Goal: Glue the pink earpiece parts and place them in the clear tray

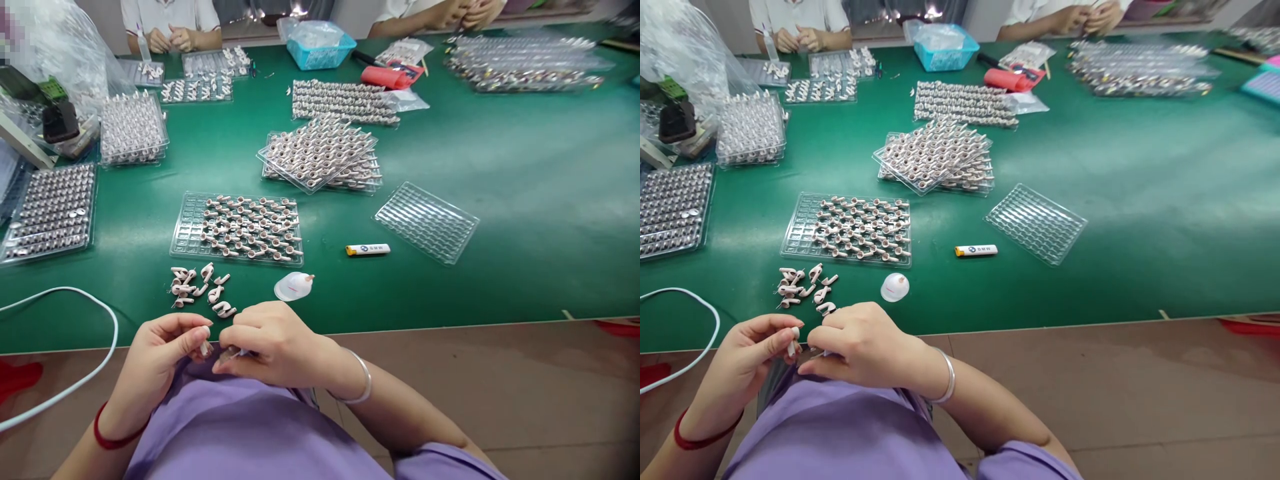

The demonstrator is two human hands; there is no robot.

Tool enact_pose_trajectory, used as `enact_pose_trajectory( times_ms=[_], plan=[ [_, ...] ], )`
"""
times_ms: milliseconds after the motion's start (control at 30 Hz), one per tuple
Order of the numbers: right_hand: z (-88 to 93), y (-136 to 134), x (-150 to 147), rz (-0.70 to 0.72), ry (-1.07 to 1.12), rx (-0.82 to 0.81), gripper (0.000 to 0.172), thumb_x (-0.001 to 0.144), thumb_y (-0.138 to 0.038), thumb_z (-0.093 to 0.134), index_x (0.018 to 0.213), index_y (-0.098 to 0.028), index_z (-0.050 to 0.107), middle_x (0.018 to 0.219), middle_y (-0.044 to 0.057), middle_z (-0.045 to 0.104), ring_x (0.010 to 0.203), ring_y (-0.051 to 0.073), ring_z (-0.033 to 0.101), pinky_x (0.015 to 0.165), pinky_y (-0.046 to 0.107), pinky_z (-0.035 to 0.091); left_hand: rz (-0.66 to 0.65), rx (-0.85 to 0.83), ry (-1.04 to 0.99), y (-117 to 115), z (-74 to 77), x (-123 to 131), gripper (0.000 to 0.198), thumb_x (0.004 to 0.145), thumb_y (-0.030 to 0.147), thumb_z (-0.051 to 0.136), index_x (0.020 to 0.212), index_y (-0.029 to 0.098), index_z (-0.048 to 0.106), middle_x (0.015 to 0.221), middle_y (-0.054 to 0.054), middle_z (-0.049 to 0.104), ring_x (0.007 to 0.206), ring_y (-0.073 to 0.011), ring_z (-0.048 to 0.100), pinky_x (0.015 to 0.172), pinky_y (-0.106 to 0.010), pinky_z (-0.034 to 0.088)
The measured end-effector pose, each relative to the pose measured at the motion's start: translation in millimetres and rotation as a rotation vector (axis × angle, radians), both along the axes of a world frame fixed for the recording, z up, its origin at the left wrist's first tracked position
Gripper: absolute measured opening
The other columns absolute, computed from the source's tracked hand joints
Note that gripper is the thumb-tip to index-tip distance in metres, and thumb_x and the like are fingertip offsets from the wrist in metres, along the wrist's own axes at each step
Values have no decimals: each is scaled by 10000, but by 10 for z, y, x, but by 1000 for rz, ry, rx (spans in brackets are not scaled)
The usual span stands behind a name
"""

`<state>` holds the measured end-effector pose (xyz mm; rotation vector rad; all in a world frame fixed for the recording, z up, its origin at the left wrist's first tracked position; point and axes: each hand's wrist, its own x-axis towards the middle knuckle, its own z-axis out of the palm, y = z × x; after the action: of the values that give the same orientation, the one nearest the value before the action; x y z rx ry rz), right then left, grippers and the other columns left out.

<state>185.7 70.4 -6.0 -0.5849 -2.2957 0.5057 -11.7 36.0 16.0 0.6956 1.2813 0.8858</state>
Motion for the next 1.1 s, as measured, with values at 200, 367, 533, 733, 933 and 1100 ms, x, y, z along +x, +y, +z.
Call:
enact_pose_trajectory(
  times_ms=[200, 367, 533, 733, 933, 1100],
  plan=[
    [-83, -68, -121, 27, 216, 94, 206, 911, -102, 450, 913, -186, 639, 526, -56, 521, 456, 85, 439, 482, 243, 306, 41, -29, -57, 18, 14, 36, 250, 561, 327, 898, 716, 174, 776, 583, -11, 703, 503, -77, 586, 506, -147, 473],
    [-111, -101, -163, -8, 235, 96, 172, 913, -133, 473, 828, -185, 613, 519, -56, 502, 467, 79, 475, 500, 232, 345, 29, -25, -138, 24, 40, 32, 262, 568, 346, 897, 719, 168, 776, 526, -6, 676, 480, -72, 580, 491, -134, 470],
    [-89, -92, -196, -20, 313, 34, 158, 927, -163, 491, 819, -184, 605, 514, -62, 507, 444, 67, 462, 490, 221, 344, 47, -23, -137, 14, 33, -10, 271, 561, 343, 903, 725, 168, 777, 542, -10, 689, 483, -73, 595, 502, -133, 486],
    [-64, -122, -242, 4, 275, 43, 232, 944, -302, 545, 745, -194, 593, 474, -67, 454, 419, 71, 399, 453, 241, 273, 97, -30, -158, 5, -15, -73, 298, 523, 313, 921, 706, 138, 765, 543, -29, 689, 481, -89, 602, 486, -147, 496],
    [202, 194, -599, -233, 153, -878, 248, 938, -432, 527, 1049, -211, 535, 686, -59, 542, 558, 85, 488, 566, 210, 387, 305, 98, -142, 28, -108, -392, 323, 520, 311, 923, 731, 181, 716, 670, -8, 737, 610, -122, 680, 537, -156, 530],
    [368, 1079, -1666, -235, 156, -1320, 240, 946, -263, 544, 1162, -158, 553, 852, -3, 602, 628, 101, 578, 571, 230, 471, 384, 174, -132, -25, -211, -691, 360, 486, 305, 935, 688, 176, 667, 723, -7, 756, 602, -114, 686, 529, -147, 530]
  ],
)
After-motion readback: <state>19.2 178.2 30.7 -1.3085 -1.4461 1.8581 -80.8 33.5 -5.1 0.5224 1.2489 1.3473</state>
